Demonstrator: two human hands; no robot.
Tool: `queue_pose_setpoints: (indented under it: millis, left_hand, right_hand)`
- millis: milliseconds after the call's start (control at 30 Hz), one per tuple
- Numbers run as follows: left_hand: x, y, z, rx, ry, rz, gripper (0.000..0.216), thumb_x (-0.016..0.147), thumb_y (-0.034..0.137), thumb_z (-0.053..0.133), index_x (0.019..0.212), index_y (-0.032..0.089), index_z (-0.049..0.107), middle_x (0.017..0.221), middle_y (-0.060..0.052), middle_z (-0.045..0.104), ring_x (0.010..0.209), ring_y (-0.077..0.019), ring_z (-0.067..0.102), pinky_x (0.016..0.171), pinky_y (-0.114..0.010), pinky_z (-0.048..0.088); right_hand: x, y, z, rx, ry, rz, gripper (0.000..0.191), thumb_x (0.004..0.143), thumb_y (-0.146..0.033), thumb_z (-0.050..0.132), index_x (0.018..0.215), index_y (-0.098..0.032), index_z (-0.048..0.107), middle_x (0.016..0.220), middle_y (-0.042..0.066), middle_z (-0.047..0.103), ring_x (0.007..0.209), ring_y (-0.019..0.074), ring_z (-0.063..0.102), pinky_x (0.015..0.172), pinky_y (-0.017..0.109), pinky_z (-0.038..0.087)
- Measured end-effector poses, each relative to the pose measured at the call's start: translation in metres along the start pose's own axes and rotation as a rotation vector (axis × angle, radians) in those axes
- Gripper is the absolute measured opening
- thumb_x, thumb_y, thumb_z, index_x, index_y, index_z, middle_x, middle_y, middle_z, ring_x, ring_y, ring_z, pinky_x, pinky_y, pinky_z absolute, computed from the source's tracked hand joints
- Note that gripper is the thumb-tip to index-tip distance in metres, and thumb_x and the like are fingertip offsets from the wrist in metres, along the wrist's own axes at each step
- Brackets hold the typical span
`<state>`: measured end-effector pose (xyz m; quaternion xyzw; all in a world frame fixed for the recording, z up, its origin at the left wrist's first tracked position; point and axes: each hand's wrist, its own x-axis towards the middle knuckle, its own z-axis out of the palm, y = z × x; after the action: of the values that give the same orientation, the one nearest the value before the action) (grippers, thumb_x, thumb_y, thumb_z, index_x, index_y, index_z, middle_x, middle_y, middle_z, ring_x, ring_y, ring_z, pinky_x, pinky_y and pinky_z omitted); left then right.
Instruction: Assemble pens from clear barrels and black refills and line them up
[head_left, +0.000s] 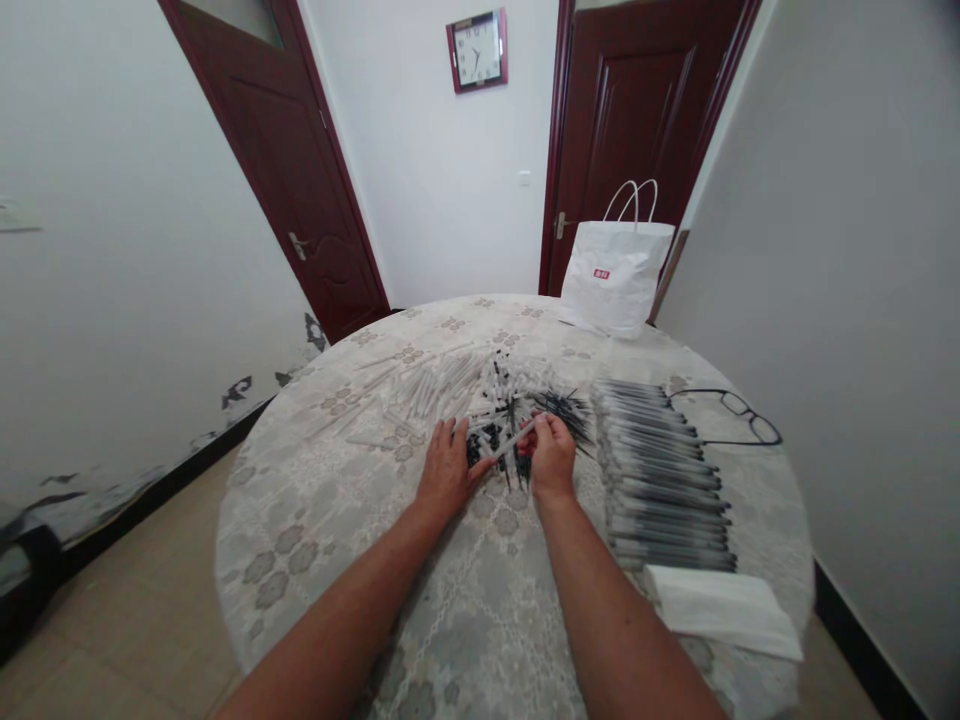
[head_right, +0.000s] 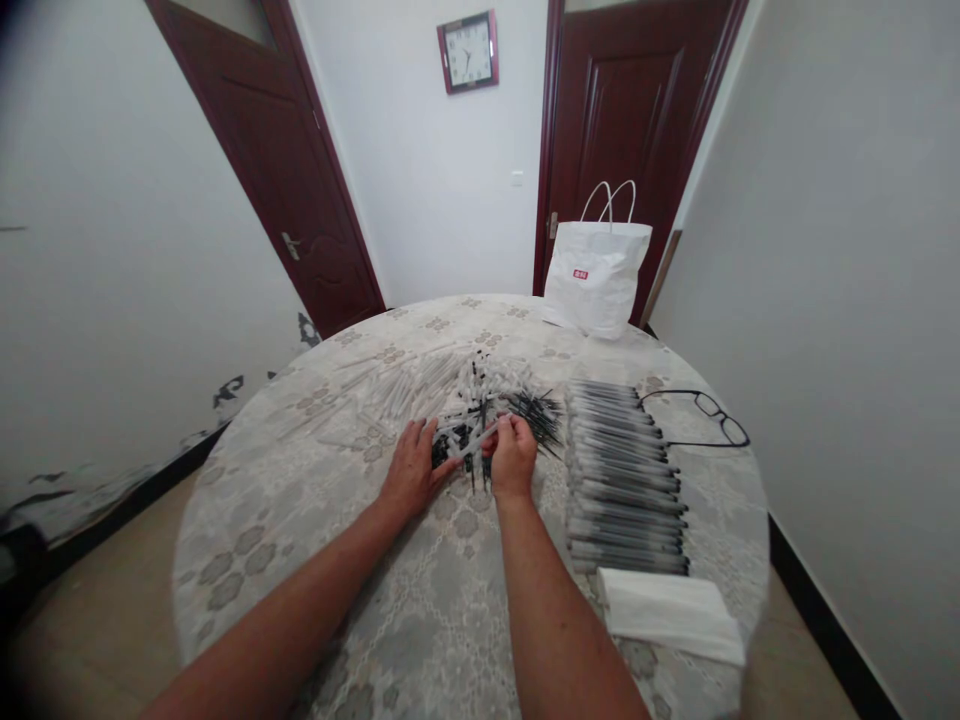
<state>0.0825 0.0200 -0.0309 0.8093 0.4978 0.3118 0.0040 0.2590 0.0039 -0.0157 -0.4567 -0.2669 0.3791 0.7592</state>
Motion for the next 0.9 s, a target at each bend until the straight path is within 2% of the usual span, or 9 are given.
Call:
queue_pose_setpoints:
  millis: [133,233,400,500,600,700,767,900]
  left_hand:
    - [0.007,0.004,0.000,-0.138,0.056,0.018,0.061,0.090,0.046,0.060,0.141,0.016,0.047,0.144,-0.020,0.048,0.143,-0.0350,0.035,0.116,-0.054,0.029]
    - [0.011,0.003,-0.006,-0.310,0.106,-0.009,0.048,0.095,0.042,0.053,0.136,0.019,0.053,0.141,-0.016,0.053,0.140,-0.0293,0.040,0.117,-0.050,0.029]
    - [0.012,-0.003,-0.026,-0.585,0.198,-0.261,0.041,0.101,0.042,0.036,0.124,0.020,0.062,0.129,-0.010,0.063,0.127,-0.0236,0.053,0.112,-0.043,0.035]
    - [0.009,-0.007,-0.035,-0.668,0.218,-0.407,0.043,0.099,0.046,0.037,0.117,0.021,0.067,0.123,-0.009,0.067,0.121,-0.0242,0.057,0.106,-0.041,0.040]
    - [0.004,-0.010,-0.040,-0.710,0.187,-0.452,0.043,0.098,0.048,0.040,0.113,0.020,0.068,0.119,-0.009,0.069,0.112,-0.0250,0.062,0.098,-0.040,0.046]
    - [-0.001,-0.007,-0.049,-0.743,0.159,-0.446,0.042,0.097,0.049,0.041,0.109,0.019,0.068,0.112,-0.009,0.071,0.100,-0.0242,0.066,0.089,-0.038,0.050]
    - [-0.004,-0.003,-0.056,-0.757,0.118,-0.391,0.040,0.097,0.048,0.042,0.108,0.019,0.067,0.105,-0.009,0.072,0.096,-0.0231,0.066,0.085,-0.036,0.051]
    - [-0.011,0.008,-0.069,-0.730,-0.120,-0.177,0.030,0.091,0.042,0.056,0.108,0.022,0.070,0.102,-0.006,0.073,0.094,-0.0216,0.067,0.086,-0.033,0.050]
  right_hand:
    - [0.002,0.003,-0.002,-0.011,0.008,0.018,0.037,0.082,-0.051,0.060,0.096,-0.017,0.063,0.076,0.000,0.067,0.049,0.0104,0.055,0.042,0.022,0.046]
    - [0.005,0.003,-0.006,-0.030,0.025,0.023,0.038,0.082,-0.052,0.060,0.099,-0.017,0.063,0.075,0.000,0.067,0.049,0.0109,0.056,0.043,0.022,0.046]
    - [0.004,0.000,-0.008,-0.038,-0.016,0.006,0.036,0.082,-0.050,0.061,0.098,-0.018,0.063,0.075,0.000,0.067,0.049,0.0114,0.055,0.043,0.023,0.046]
    - [-0.001,-0.003,-0.006,-0.054,-0.066,0.004,0.036,0.082,-0.051,0.062,0.096,-0.018,0.062,0.074,0.000,0.067,0.049,0.0113,0.056,0.043,0.022,0.046]
    - [-0.009,-0.008,-0.002,-0.095,-0.162,-0.010,0.034,0.083,-0.051,0.062,0.091,-0.018,0.062,0.070,0.000,0.067,0.048,0.0115,0.057,0.044,0.022,0.047]
    - [-0.019,-0.014,0.004,-0.163,-0.278,-0.008,0.032,0.085,-0.049,0.061,0.087,-0.017,0.062,0.065,0.000,0.066,0.049,0.0124,0.058,0.046,0.022,0.048]
    - [-0.026,-0.018,0.009,-0.191,-0.350,0.003,0.031,0.085,-0.048,0.062,0.087,-0.017,0.063,0.064,0.001,0.067,0.050,0.0130,0.060,0.049,0.023,0.050]
    - [-0.040,-0.021,0.019,-0.192,-0.508,0.040,0.029,0.083,-0.047,0.066,0.091,-0.019,0.063,0.070,0.001,0.070,0.057,0.0161,0.065,0.054,0.027,0.054]
